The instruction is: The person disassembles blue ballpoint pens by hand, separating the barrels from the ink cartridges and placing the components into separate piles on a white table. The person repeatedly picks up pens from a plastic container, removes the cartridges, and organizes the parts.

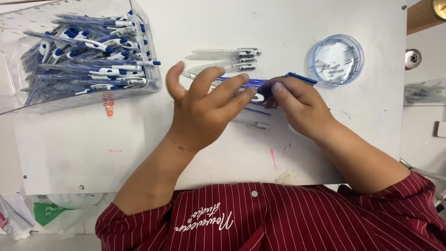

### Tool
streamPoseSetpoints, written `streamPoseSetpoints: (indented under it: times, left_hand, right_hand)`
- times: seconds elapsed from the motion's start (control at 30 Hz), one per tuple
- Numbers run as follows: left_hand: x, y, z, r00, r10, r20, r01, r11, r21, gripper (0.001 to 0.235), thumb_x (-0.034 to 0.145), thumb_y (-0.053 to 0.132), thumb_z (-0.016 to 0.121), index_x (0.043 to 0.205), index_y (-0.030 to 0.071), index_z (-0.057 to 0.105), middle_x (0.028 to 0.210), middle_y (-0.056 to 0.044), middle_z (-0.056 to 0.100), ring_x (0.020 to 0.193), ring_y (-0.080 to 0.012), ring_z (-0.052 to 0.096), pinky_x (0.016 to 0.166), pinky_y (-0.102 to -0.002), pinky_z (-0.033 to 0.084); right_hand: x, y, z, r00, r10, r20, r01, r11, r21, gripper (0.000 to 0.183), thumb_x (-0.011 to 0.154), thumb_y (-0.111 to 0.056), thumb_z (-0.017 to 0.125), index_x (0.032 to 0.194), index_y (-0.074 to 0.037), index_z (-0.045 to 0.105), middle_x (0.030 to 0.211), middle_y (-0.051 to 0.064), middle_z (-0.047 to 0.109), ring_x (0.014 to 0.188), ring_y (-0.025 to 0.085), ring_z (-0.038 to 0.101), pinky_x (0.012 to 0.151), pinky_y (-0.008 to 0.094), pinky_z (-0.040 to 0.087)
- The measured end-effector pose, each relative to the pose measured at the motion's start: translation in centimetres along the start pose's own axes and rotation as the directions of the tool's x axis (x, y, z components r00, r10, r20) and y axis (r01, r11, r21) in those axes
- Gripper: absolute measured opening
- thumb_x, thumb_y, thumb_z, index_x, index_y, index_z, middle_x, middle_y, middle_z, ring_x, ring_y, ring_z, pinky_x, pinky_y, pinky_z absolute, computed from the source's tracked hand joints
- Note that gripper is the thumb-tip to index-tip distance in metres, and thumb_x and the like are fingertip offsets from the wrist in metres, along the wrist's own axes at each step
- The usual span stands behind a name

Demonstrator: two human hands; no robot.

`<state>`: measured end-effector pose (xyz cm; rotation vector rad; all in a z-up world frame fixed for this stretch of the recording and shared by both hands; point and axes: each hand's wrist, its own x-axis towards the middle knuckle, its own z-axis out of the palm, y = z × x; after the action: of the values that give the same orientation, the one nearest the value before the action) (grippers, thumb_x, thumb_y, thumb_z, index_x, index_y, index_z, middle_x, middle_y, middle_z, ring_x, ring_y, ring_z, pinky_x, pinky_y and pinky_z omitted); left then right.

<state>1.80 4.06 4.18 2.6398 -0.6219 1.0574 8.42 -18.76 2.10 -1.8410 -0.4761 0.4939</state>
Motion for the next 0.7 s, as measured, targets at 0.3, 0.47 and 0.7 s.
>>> streamPoseSetpoints:
  times: [0.3,0.47,0.7]
  left_hand:
    - [-0.6,1.8,1.2,0.984,0.111,-0.138,-0.094,0.987,0.128,0.014,0.105,0.024,0.077,0.095,0.032,0.074,0.104,0.018,0.071,0.103,-0.0107,0.064,0.114,-0.054,0.016]
    - [-0.5,1.2,0.6,0.991,0.088,-0.101,-0.073,0.987,0.143,0.017,0.105,0.019,0.081,0.101,0.034,0.076,0.105,0.017,0.073,0.100,-0.0134,0.066,0.114,-0.057,0.015]
    - [-3.3,0.4,2.2,0.892,0.042,0.450,0.063,0.975,-0.215,0.031,0.093,0.008,0.072,0.118,0.025,0.075,0.094,0.007,0.068,0.084,-0.0247,0.058,0.081,-0.045,0.044]
  right_hand:
    - [-0.4,-0.7,1.3,0.930,0.331,0.161,-0.363,0.896,0.257,0.054,0.103,-0.056,0.035,0.089,-0.008,0.057,0.071,0.009,0.055,0.061,0.018,0.047,0.059,0.030,0.040]
    - [0.1,-0.2,0.2,0.902,0.418,0.106,-0.431,0.865,0.258,0.053,0.102,-0.055,0.041,0.095,-0.007,0.062,0.067,0.004,0.043,0.059,0.015,0.037,0.054,0.029,0.033]
    - [2.6,1.7,-5.9,0.952,0.166,-0.258,-0.225,0.949,-0.219,0.022,0.110,-0.027,0.058,0.100,-0.012,0.070,0.079,-0.001,0.056,0.075,0.011,0.052,0.067,0.029,0.040]
